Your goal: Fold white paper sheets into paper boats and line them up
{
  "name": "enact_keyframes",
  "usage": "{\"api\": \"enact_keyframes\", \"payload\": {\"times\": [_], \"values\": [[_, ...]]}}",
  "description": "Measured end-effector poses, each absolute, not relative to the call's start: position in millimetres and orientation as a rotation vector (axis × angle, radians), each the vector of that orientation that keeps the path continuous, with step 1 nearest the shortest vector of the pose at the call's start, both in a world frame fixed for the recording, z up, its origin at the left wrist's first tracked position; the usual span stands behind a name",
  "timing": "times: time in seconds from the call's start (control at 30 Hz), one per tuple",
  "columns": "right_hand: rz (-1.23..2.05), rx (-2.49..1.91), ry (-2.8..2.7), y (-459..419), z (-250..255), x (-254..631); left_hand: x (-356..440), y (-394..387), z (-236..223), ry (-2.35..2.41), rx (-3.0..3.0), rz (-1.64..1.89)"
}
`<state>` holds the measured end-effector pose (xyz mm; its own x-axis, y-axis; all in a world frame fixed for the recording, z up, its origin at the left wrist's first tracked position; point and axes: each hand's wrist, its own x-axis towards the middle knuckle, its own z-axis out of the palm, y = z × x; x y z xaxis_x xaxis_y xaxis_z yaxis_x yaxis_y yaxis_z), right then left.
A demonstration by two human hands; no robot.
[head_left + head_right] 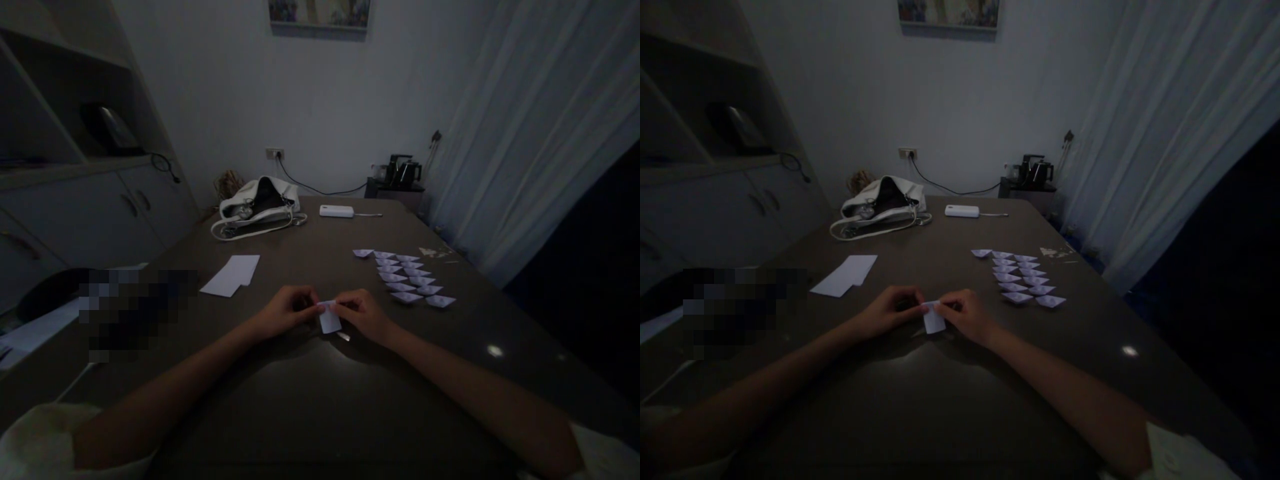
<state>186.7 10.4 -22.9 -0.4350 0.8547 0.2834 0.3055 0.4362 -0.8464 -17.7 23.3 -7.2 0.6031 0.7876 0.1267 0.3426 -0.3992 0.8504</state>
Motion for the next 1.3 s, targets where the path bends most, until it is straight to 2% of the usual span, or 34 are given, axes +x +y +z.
{"api": "enact_keyframes", "payload": {"times": [0.37, 1.3], "values": [[0.959, -0.979, -1.954, 11.9, -25.1, 187.7, -17.3, 27.0, -10.0, 0.866, 1.736, 0.668], [0.910, -1.012, -1.928, 6.9, -16.9, 185.1, -16.1, 26.1, -10.3, 0.904, 1.631, 0.805]]}}
